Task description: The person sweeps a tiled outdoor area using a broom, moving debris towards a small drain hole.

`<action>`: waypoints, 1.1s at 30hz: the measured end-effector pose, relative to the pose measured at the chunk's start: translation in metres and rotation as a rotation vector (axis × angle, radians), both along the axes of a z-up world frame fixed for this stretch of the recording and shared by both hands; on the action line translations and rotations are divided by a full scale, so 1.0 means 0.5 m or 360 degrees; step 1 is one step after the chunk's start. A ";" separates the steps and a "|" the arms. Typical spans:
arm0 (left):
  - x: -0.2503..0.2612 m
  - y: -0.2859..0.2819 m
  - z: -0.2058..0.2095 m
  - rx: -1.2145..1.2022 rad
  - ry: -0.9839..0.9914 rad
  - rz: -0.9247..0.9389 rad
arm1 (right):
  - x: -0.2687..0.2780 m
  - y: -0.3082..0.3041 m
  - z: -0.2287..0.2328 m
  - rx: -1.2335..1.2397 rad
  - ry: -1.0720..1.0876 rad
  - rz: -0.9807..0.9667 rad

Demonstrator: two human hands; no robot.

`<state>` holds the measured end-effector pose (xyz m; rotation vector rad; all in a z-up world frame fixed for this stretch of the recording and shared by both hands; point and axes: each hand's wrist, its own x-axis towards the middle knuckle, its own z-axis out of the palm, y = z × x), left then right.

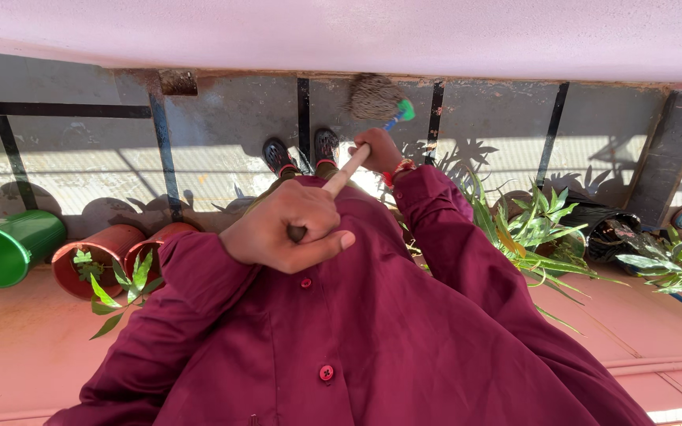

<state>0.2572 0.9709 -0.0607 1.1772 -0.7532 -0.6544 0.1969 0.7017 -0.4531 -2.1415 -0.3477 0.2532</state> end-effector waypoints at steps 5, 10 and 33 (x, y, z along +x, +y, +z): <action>-0.010 -0.003 0.017 -0.0023 0.0136 0.0128 | -0.021 -0.018 0.038 -0.0070 0.0116 -0.0088; -0.041 0.055 0.099 0.0048 0.0117 0.0553 | 0.030 0.123 0.082 0.0132 0.0034 0.0272; -0.064 0.629 0.209 0.0331 -0.0551 0.1438 | 0.202 0.907 0.319 0.0621 0.0137 0.1061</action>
